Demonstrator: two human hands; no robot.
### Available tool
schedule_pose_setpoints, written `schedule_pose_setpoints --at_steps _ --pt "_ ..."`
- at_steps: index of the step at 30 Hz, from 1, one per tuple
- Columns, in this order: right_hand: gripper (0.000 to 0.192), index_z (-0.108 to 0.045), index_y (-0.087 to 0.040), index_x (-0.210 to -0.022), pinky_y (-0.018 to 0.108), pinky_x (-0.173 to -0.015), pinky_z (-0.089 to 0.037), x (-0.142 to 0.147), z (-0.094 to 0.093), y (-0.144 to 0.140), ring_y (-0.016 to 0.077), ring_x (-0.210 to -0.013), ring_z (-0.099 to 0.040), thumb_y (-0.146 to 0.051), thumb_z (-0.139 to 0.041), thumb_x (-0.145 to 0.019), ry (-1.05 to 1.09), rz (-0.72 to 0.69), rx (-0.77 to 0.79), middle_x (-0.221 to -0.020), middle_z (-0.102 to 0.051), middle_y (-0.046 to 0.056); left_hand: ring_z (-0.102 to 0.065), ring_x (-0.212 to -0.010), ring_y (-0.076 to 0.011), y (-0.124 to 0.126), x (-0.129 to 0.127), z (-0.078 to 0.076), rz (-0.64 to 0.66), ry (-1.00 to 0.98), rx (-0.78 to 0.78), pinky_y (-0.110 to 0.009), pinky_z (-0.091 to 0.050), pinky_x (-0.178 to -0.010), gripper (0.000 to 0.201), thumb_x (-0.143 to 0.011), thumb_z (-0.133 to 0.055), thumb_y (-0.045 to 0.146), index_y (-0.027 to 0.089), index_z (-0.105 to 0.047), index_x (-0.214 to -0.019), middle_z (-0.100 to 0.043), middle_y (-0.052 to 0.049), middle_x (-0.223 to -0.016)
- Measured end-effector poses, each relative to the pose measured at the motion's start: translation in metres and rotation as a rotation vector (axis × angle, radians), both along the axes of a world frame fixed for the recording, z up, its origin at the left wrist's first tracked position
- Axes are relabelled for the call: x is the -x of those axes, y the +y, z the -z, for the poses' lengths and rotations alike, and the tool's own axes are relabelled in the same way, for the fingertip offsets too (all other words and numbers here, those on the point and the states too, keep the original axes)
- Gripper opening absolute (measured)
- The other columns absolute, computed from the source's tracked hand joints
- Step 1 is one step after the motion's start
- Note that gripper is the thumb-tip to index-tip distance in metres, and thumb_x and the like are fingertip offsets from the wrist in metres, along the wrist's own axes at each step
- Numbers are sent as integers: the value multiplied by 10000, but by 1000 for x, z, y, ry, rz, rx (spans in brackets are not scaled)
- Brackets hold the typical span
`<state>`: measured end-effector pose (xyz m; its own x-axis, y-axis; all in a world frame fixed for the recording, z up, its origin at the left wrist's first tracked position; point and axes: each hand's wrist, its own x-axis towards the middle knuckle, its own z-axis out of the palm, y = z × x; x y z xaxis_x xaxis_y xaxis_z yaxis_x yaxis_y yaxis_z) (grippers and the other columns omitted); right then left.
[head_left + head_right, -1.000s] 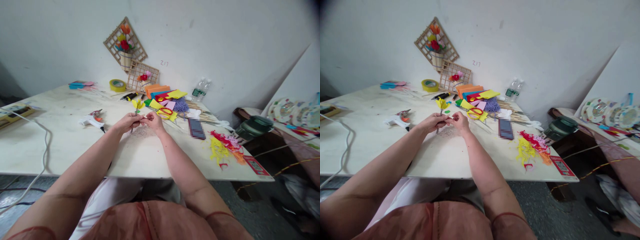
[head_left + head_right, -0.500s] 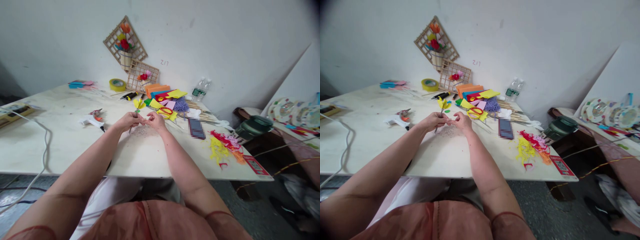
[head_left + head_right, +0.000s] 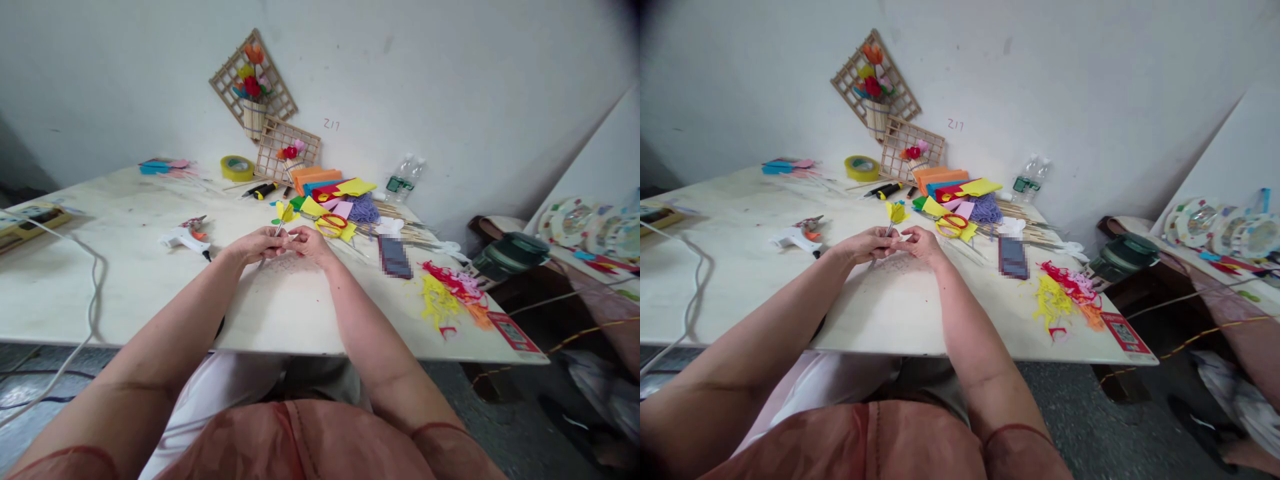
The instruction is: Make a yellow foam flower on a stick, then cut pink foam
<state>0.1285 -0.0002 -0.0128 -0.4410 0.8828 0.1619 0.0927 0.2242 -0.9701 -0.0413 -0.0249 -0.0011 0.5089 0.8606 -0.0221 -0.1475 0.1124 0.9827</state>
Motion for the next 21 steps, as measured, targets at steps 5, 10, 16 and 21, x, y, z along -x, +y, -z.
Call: schedule_pose_setpoints --at_steps 5,10,16,21 --pt "525 -552 -172 -952 173 -445 -395 -2 2 1 63 -485 -488 -441 -752 -548 23 -105 64 -626 -570 -43 -240 -343 0 -5 -4 -1 86 -73 8 -119 -132 -329 248 -679 -698 291 131 -522 -748 -481 16 -491" --pt "495 -558 -169 -928 181 -456 -438 -2 3 0 77 -510 -536 -429 -755 -556 55 -174 107 -678 -600 -23 -228 -334 -8 -5 -5 0 162 -139 -4 -124 -134 -329 249 -686 -690 278 130 -526 -799 -418 44 -458" --pt "483 -548 -161 -890 188 -442 -462 -3 -4 -5 85 -478 -564 -434 -757 -551 86 -254 147 -680 -604 -22 -234 -334 -20 -7 -10 0 178 -194 -27 -136 -163 -334 228 -686 -691 275 135 -517 -731 -318 74 -419" --pt "446 -556 -147 -878 199 -441 -467 -5 -4 -4 91 -469 -574 -423 -742 -581 86 -242 157 -676 -608 -11 -195 -326 -13 -10 -12 -4 157 -220 -34 -133 -148 -332 213 -717 -666 278 133 -510 -711 -293 85 -407"
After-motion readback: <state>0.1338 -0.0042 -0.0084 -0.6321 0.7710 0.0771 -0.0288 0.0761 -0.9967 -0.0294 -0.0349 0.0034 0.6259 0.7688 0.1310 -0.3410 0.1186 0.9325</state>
